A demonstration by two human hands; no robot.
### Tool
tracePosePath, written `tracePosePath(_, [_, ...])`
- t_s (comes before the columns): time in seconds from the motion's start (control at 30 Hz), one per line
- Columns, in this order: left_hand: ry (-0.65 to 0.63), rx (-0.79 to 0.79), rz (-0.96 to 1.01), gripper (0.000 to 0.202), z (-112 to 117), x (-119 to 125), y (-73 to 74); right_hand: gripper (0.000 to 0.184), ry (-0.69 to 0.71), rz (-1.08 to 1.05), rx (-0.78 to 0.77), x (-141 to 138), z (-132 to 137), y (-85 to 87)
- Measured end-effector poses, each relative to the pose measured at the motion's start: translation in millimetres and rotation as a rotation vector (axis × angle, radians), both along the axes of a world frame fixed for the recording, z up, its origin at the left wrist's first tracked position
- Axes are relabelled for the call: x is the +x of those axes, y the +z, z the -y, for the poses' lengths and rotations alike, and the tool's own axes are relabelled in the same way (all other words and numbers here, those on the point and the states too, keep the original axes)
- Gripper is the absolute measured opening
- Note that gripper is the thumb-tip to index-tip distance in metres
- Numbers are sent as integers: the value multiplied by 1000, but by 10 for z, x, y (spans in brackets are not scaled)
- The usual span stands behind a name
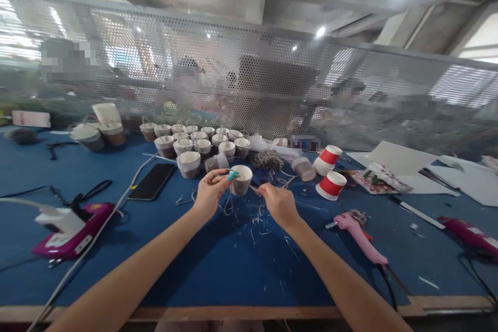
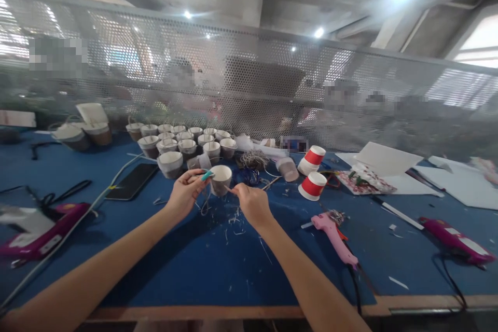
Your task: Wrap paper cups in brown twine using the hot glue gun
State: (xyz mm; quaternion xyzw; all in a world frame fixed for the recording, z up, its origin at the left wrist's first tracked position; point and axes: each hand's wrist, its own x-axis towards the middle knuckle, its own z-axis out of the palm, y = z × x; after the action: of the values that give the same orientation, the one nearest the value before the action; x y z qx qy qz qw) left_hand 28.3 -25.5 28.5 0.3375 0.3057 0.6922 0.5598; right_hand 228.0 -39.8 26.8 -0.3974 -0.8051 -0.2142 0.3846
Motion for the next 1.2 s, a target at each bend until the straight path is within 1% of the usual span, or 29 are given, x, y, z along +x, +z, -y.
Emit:
tracePosePath(0.17, [23,-4,-46,40,8,5,28,30,-48,55,-134,16,9,12])
tracePosePath(0.27, [28,-1,-53,38,8,0,22,32,-28,61,-166,10,6,12])
tracePosePath(0.37, [42,5,-55,37,-3,-14,13,31,24,22,-127,-7,9,5])
tracePosePath(0.5, [63,11,-40,42,-16,-19,24,30,71,-4,-65,-16,26,-9])
tracePosePath(0.63, [58,-1,-39,46,-6,-3,35,33,33,2,-4,-11,29,1])
tracePosePath(0.83, [50,-4,-72,44,10,-8,28,34,-13,47,-14,-9,22,33])
tracePosePath(1.03, [19,-9,-41,42,0,-10,2,29,-37,8,-121,-6,42,29])
tracePosePath(1.13, [32,-8,-30,43,-3,-8,-2,27,-10,1,-213,-8,46,42])
tracePosePath(1.2, [43,-10,5,44,-4,-7,9,28,-7,4,-228,-7,45,50])
